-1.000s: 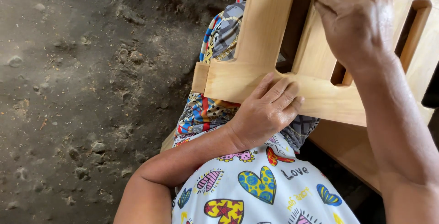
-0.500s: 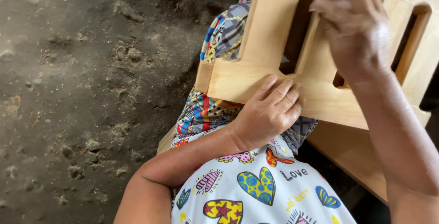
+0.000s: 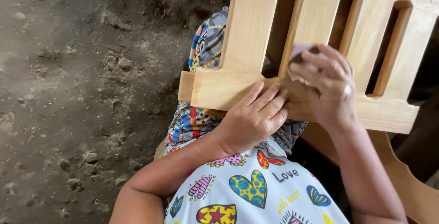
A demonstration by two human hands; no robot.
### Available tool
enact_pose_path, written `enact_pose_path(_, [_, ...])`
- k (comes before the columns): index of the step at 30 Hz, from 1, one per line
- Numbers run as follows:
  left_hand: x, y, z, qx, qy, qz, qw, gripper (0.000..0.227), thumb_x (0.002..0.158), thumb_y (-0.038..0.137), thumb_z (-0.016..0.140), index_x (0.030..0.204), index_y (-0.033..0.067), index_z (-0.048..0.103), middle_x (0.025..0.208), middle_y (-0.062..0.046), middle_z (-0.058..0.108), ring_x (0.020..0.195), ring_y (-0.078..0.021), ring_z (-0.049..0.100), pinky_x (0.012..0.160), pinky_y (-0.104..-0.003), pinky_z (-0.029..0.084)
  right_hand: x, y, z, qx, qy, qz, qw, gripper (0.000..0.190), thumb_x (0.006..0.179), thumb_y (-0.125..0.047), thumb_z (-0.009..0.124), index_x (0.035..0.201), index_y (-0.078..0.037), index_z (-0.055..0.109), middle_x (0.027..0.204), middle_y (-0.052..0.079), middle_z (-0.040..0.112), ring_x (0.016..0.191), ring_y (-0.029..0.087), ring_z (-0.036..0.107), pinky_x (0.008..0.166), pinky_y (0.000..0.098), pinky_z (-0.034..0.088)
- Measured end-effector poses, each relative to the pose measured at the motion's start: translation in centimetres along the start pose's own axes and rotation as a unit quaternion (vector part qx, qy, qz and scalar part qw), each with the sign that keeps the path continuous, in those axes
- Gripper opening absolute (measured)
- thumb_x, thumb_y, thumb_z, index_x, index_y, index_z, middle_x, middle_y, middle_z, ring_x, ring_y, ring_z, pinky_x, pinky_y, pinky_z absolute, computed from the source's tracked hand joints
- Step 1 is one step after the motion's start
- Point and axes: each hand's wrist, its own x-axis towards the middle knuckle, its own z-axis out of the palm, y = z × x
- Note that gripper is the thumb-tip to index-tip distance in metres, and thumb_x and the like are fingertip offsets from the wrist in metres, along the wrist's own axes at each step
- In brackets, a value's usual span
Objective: Sanding a wooden furniture component using sandpaper
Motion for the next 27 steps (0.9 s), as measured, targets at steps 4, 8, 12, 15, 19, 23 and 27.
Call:
enact_pose_path(4, [0.3, 0.1, -0.4, 0.03, 0.024, 0.0, 0.999, 0.017, 0.106, 0.017, 0.059, 0.117, 0.0109, 0.071, 0.131, -0.011, 0.068, 0.128, -0.0296, 0.062, 0.113, -0.047, 0.046, 5.5, 5.0, 0.5, 0.04, 0.022, -0.053, 0.998, 0.018, 0.105, 0.003, 0.08, 0.121, -0.004, 0.078, 0.133, 0.021, 0.067, 0.135, 0.048, 0.055, 0.119, 0.0626, 0.042])
enact_pose_path(8, [0.4, 0.2, -0.6, 0.029, 0.035, -0.009, 0.999, 0.014, 0.104, 0.017, 0.064, 0.115, 0.012, 0.071, 0.128, -0.011, 0.069, 0.126, -0.0289, 0.063, 0.112, -0.047, 0.048, 9.9, 5.7, 0.2, 0.033, 0.049, -0.043, 0.997, 0.015, 0.113, 0.009, 0.077, 0.127, 0.01, 0.078, 0.128, 0.028, 0.064, 0.123, 0.042, 0.055, 0.105, 0.0512, 0.049])
enact_pose_path(12, [0.2, 0.4, -0.3, 0.025, 0.032, 0.0, 0.999, 0.017, 0.105, 0.016, 0.06, 0.117, 0.012, 0.072, 0.13, -0.011, 0.069, 0.126, -0.029, 0.064, 0.11, -0.047, 0.049, 7.5, 3.7, 0.8, -0.007, 0.044, -0.028, 0.999, 0.027, 0.103, 0.013, 0.079, 0.129, 0.007, 0.073, 0.132, 0.026, 0.061, 0.122, 0.047, 0.053, 0.106, 0.0596, 0.048])
enact_pose_path(15, [-0.1, 0.1, -0.3, 0.019, 0.012, 0.0, 1.0, 0.019, 0.105, 0.015, 0.055, 0.116, 0.0117, 0.071, 0.133, -0.011, 0.068, 0.13, -0.0298, 0.061, 0.113, -0.049, 0.046, 0.5, 0.0, -0.3, -0.024, -0.012, 0.025, 0.999, 0.033, 0.099, 0.001, 0.077, 0.131, -0.006, 0.073, 0.137, 0.019, 0.065, 0.136, 0.056, 0.05, 0.116, 0.062, 0.044])
enact_pose_path(19, [0.1, 0.1, -0.3, 0.002, 0.02, -0.002, 1.0, 0.013, 0.105, 0.018, 0.059, 0.105, 0.0119, 0.07, 0.133, -0.012, 0.069, 0.131, -0.0307, 0.061, 0.114, -0.049, 0.045, -2.5, -2.5, -0.6, -0.008, -0.003, 0.042, 0.999, 0.024, 0.098, -0.01, 0.078, 0.122, -0.007, 0.076, 0.134, 0.012, 0.065, 0.136, 0.041, 0.052, 0.118, 0.0555, 0.043])
enact_pose_path(23, [0.1, 0.1, -0.5, 0.009, 0.02, 0.003, 1.0, 0.014, 0.105, 0.015, 0.059, 0.11, 0.0109, 0.072, 0.131, -0.012, 0.069, 0.128, -0.0306, 0.062, 0.113, -0.049, 0.046, 0.3, 1.3, 0.4, -0.014, 0.015, -0.006, 1.0, 0.028, 0.097, 0.0, 0.084, 0.122, -0.009, 0.078, 0.13, 0.014, 0.067, 0.131, 0.045, 0.055, 0.114, 0.0567, 0.049])
enact_pose_path(27, [0.3, 0.3, -0.3, 0.027, 0.038, 0.001, 0.999, 0.015, 0.103, 0.012, 0.064, 0.116, 0.0103, 0.071, 0.127, -0.012, 0.07, 0.124, -0.0304, 0.065, 0.109, -0.047, 0.049, 7.8, 6.3, 1.8, 0.019, 0.084, -0.039, 0.996, 0.011, 0.11, 0.005, 0.08, 0.121, 0.005, 0.08, 0.126, 0.028, 0.067, 0.121, 0.043, 0.056, 0.103, 0.0571, 0.045])
